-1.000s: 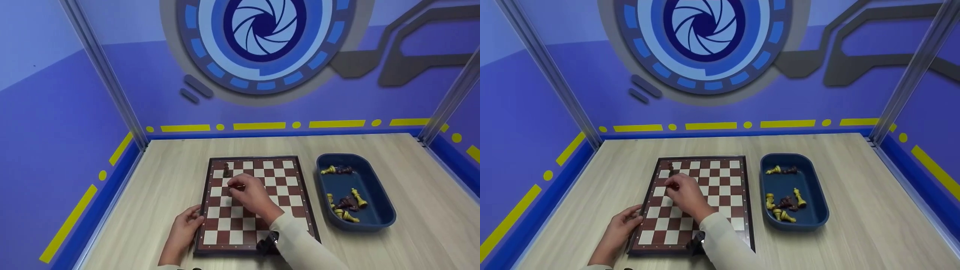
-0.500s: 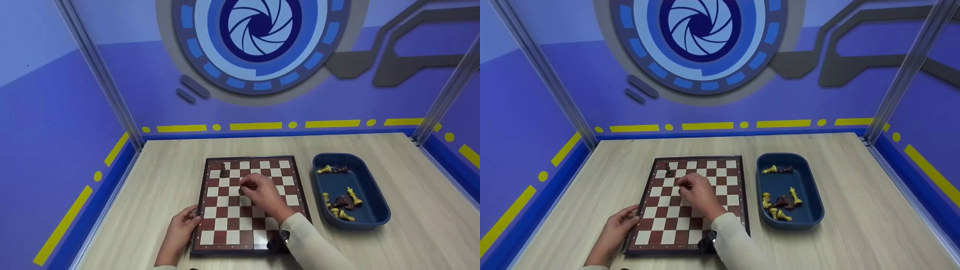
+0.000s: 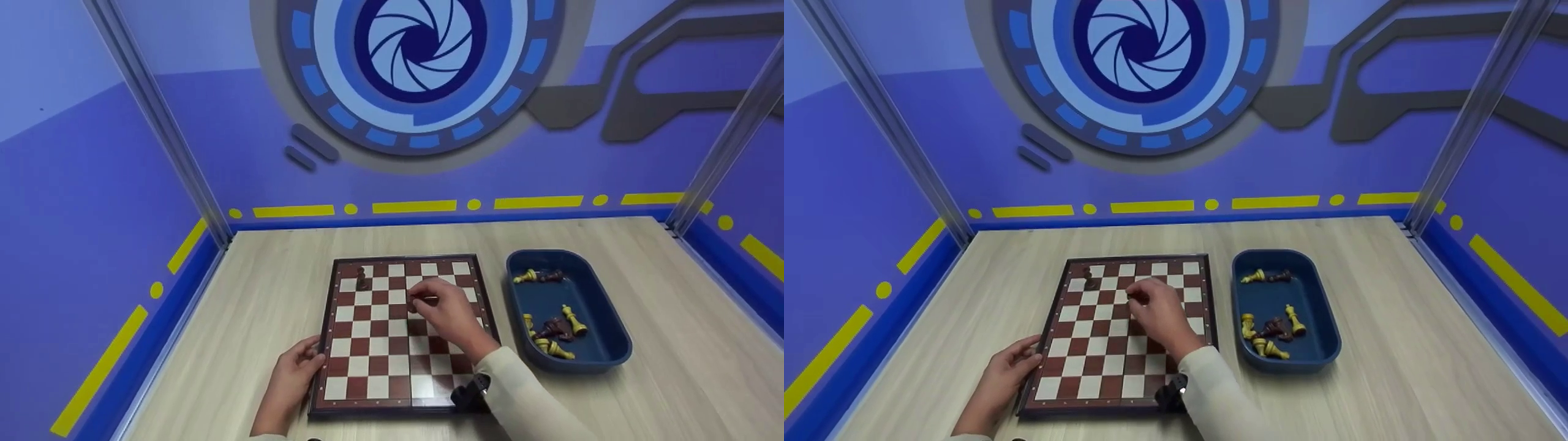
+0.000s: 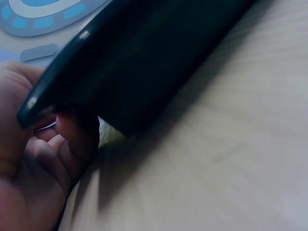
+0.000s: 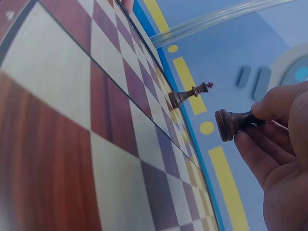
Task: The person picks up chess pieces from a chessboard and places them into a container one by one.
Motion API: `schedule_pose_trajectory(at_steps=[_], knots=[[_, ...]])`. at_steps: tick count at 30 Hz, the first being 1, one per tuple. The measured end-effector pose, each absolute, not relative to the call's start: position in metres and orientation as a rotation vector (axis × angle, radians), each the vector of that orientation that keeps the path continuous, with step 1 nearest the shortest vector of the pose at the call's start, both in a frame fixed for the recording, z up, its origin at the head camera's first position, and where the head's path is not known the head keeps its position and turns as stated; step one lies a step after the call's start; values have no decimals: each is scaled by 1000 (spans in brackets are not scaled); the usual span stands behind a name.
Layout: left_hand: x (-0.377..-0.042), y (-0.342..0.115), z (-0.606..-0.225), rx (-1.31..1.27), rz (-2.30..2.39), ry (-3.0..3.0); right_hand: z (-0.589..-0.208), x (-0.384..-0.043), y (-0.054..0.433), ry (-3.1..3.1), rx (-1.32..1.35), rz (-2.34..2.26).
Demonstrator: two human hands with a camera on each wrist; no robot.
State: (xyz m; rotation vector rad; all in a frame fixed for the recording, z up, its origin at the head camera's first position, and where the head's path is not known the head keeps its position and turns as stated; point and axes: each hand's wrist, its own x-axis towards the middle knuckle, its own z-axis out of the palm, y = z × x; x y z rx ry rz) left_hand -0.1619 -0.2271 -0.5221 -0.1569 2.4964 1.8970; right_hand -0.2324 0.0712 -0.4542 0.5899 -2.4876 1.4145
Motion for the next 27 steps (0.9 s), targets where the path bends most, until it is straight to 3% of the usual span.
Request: schedule_pose_trajectory(at_steps=[27], knots=[[-160, -227, -520, -180, 1908, 2491, -446, -242, 129, -2438, 328, 1464]])
